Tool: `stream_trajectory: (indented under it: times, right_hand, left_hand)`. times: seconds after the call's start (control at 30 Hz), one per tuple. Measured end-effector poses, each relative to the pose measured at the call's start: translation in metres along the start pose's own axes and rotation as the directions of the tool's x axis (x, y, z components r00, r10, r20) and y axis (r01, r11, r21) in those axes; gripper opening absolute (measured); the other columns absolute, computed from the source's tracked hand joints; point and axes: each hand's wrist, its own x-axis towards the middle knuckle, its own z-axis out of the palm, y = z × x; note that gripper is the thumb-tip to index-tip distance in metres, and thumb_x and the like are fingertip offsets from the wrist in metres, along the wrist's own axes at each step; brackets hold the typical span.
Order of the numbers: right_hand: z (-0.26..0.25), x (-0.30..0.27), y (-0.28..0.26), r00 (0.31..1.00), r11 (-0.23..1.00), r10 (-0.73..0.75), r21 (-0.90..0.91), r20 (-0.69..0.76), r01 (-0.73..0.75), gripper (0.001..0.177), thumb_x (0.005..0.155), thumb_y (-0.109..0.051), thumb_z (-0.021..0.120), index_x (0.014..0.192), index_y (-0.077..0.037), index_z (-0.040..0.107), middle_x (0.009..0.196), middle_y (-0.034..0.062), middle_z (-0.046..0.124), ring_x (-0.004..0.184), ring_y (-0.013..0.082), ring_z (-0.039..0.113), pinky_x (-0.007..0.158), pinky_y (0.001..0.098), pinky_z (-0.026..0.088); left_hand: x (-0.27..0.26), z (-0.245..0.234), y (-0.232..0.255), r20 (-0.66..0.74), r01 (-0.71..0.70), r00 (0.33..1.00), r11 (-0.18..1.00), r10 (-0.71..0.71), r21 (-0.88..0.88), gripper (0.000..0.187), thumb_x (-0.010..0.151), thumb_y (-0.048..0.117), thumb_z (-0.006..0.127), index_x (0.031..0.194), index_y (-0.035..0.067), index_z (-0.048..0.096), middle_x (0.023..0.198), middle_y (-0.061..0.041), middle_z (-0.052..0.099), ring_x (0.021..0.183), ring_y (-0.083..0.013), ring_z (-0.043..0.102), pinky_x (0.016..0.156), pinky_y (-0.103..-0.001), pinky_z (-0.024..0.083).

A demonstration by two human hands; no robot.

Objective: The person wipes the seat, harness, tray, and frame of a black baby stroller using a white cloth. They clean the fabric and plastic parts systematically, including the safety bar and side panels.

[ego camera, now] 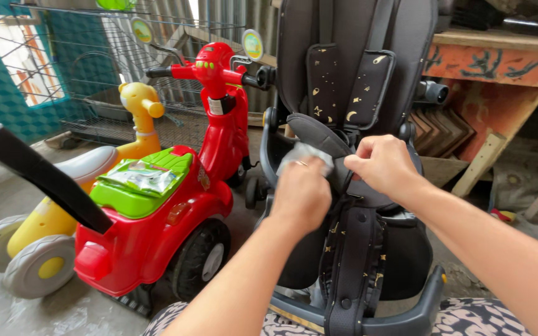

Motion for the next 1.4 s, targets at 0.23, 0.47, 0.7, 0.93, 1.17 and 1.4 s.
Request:
stream_trajectory:
  times: [0.23, 0.47, 0.7, 0.93, 1.17, 1.4]
  right_hand:
    - [0.008, -0.019, 0.012, 0.983, 0.957, 0.090, 0.287, -0.159, -0.041, 0.019, 0.081, -0.012, 0.075, 0.070, 0.002, 0.069, 0.064, 0.0095, 0.070, 0.059, 0.0141, 0.069, 0.057, 0.0295, 0.055]
    - [0.014, -0.025, -0.001, 0.982, 0.941, 0.087, 0.338, -0.170, -0.025, 0.019, 0.081, -0.012, 0.075, 0.070, 0.001, 0.068, 0.065, 0.0071, 0.070, 0.060, 0.0107, 0.067, 0.058, 0.0274, 0.054]
    - [0.009, -0.021, 0.008, 0.981, 0.929, 0.119, 0.365, -0.156, -0.055, 0.018, 0.083, -0.009, 0.074, 0.070, 0.002, 0.068, 0.066, 0.0089, 0.069, 0.060, 0.0119, 0.068, 0.059, 0.0279, 0.055]
    - [0.010, -0.025, 0.014, 0.943, 0.861, 0.292, 0.474, -0.162, -0.186, 0.023, 0.085, -0.013, 0.074, 0.069, 0.002, 0.067, 0.065, 0.0085, 0.069, 0.058, 0.0147, 0.069, 0.058, 0.0295, 0.056]
    - [0.006, -0.028, 0.000, 0.943, 0.964, 0.205, 0.221, -0.262, -0.148, 0.024, 0.080, -0.016, 0.076, 0.064, 0.001, 0.070, 0.062, 0.0095, 0.070, 0.058, 0.0150, 0.070, 0.063, 0.0296, 0.056]
    - [0.003, -0.028, -0.001, 0.940, 0.952, 0.262, 0.217, -0.218, -0.215, 0.025, 0.078, -0.016, 0.075, 0.062, 0.003, 0.069, 0.063, 0.0096, 0.072, 0.057, 0.0147, 0.071, 0.065, 0.0292, 0.056]
  left_hand:
    - [-0.026, 0.031, 0.014, 0.235, -0.201, 0.960, 0.956, 0.150, 0.213, 0.085, 0.094, 0.049, 0.042, 0.146, -0.018, 0.035, 0.156, -0.032, 0.034, 0.149, -0.0389, 0.027, 0.120, -0.051, 0.014]
    - [0.024, 0.019, -0.016, 0.558, -0.291, 0.824, 0.917, 0.097, 0.271, 0.081, 0.099, 0.061, 0.029, 0.148, -0.002, 0.039, 0.162, -0.023, 0.028, 0.154, -0.0353, 0.017, 0.122, -0.048, 0.014]
    - [0.063, 0.023, -0.050, 0.759, -0.618, 0.577, 0.768, 0.301, 0.166, 0.042, 0.102, 0.047, 0.033, 0.130, 0.023, 0.052, 0.151, -0.023, 0.043, 0.147, -0.0426, 0.029, 0.122, -0.052, 0.021]
    - [0.072, 0.032, -0.065, 0.741, -0.680, 0.593, 0.688, 0.316, 0.251, 0.038, 0.098, 0.033, 0.040, 0.125, 0.014, 0.058, 0.151, -0.017, 0.049, 0.149, -0.0391, 0.035, 0.121, -0.054, 0.027]
    - [0.086, 0.044, -0.058, 0.662, -0.438, 0.744, 0.810, 0.084, 0.389, 0.054, 0.103, 0.038, 0.030, 0.146, 0.012, 0.050, 0.162, -0.020, 0.032, 0.154, -0.0399, 0.022, 0.122, -0.054, 0.020]
    - [0.105, 0.044, -0.059, 0.643, -0.271, 0.752, 0.818, -0.149, 0.507, 0.067, 0.103, 0.044, 0.021, 0.162, 0.011, 0.023, 0.169, -0.012, 0.020, 0.157, -0.0329, 0.013, 0.125, -0.049, 0.013]
